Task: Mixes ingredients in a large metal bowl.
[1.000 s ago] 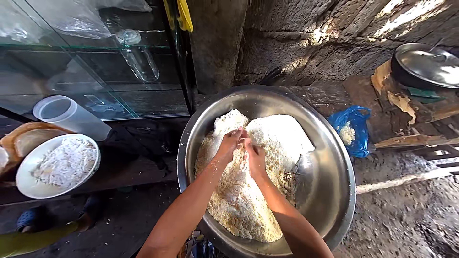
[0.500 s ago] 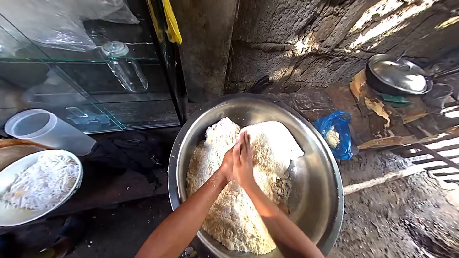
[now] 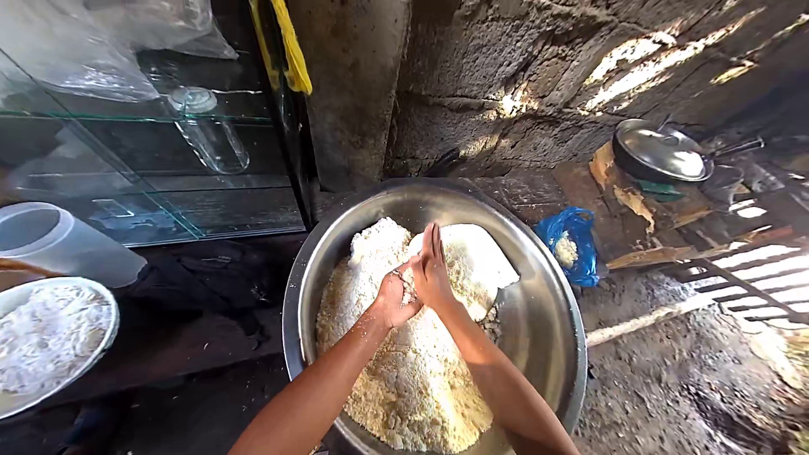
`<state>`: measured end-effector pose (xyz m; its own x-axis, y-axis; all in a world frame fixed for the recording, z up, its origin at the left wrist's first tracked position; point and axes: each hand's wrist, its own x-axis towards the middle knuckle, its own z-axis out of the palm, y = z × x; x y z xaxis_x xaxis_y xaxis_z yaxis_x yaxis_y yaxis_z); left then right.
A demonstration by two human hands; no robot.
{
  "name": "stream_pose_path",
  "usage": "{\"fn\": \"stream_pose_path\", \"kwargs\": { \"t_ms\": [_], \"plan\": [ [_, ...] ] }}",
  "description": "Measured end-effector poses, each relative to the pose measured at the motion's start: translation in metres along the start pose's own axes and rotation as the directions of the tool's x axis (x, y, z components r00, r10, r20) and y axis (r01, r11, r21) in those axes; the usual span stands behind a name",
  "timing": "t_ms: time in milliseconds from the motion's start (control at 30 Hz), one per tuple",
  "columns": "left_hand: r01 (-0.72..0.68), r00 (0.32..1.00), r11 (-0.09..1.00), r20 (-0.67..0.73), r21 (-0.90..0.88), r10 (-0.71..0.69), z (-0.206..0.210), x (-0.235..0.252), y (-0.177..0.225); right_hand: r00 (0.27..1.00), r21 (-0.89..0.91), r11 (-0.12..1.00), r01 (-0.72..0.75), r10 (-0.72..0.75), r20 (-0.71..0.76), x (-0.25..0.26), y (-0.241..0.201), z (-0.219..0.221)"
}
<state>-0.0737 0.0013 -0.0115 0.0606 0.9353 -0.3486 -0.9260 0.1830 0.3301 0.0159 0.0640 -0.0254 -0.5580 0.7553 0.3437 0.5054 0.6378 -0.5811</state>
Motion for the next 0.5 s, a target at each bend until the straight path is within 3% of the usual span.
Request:
{"fn": "stream_pose_path", "kwargs": {
  "t_ms": [100, 133, 200, 333, 433, 500],
  "plan": [
    [-0.014, 0.997, 0.998, 0.074, 0.066, 0.009, -0.002, -0.012, 0.000, 0.990, -0.011, 0.990, 0.137, -0.137, 0.030, -0.004, -0.023, -0.001],
    [-0.106, 0.987, 0.992, 0.129, 0.076, 0.095, -0.006, -0.013, 0.003, 0.976, -0.041, 0.978, 0.207, -0.203, 0.078, -0.013, -0.032, -0.002],
    [-0.261, 0.965, 0.953, 0.063, 0.154, 0.254, -0.006, -0.007, 0.012, 0.955, -0.082, 0.963, 0.258, -0.241, 0.174, -0.017, -0.029, -0.005],
    [0.003, 0.998, 0.975, -0.056, 0.224, 0.010, 0.006, -0.014, 0.001, 0.989, -0.148, 0.978, 0.146, -0.141, 0.044, -0.009, -0.013, -0.003],
    [-0.117, 0.989, 0.941, -0.053, 0.317, 0.141, 0.022, -0.030, 0.009, 0.976, -0.148, 0.977, 0.156, -0.130, 0.177, -0.029, -0.054, -0.026],
    [-0.140, 0.987, 0.944, -0.038, 0.299, 0.158, 0.018, -0.017, 0.013, 0.974, -0.095, 0.975, 0.203, -0.191, 0.122, -0.036, -0.032, -0.013]
  ]
}}
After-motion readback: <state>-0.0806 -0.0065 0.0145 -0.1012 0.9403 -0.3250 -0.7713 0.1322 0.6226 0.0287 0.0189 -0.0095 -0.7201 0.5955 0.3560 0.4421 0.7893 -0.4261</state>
